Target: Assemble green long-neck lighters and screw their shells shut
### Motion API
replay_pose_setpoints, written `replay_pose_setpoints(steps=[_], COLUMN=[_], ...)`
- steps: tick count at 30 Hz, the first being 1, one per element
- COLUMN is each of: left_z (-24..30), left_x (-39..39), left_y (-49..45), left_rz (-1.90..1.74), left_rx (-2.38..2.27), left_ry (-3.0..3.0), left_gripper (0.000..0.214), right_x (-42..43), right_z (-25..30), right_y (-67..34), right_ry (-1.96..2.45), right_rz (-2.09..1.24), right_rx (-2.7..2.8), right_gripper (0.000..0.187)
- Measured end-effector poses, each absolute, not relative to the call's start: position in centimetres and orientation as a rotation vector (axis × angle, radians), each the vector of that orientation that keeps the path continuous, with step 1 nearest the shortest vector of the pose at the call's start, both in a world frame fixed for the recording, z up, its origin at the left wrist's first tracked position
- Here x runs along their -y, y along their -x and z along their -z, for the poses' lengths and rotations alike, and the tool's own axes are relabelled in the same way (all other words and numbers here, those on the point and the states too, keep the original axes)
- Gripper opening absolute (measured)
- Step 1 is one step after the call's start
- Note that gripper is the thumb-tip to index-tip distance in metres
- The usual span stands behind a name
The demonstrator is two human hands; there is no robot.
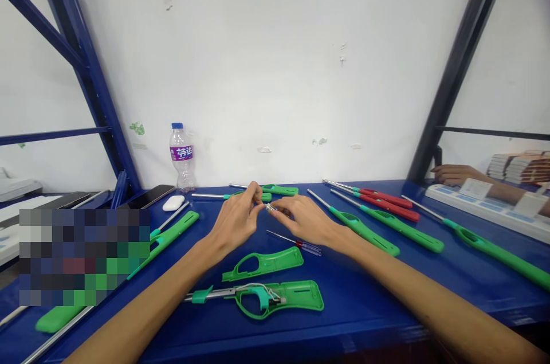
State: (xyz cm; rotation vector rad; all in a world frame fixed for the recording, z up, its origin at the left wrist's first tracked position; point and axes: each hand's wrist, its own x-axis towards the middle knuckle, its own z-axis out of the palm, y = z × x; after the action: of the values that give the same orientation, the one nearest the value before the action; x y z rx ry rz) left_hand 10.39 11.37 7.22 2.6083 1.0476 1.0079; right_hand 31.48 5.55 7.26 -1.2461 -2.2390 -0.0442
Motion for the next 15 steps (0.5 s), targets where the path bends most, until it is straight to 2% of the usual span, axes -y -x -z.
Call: replay_pose_setpoints(steps=[4, 15], left_z=[-7.26, -6.80], left_x=[-11.29, -11.00], left_y=[-10.22, -10.37], left_rz=[-1.021, -0.913], left_rx=[-1.053, -1.008], left_ry=[-2.625, -2.804], left_gripper=[0.032, 0.034], right_x=[-5.21, -4.51], right_z=[-7.47, -7.70], right_y=[-31.05, -30.65], right_ry=[1.201, 1.165], right_rz=[-0.063, -0.089], right_rx=[2.209, 2.270], right_gripper=[0.041, 0.034])
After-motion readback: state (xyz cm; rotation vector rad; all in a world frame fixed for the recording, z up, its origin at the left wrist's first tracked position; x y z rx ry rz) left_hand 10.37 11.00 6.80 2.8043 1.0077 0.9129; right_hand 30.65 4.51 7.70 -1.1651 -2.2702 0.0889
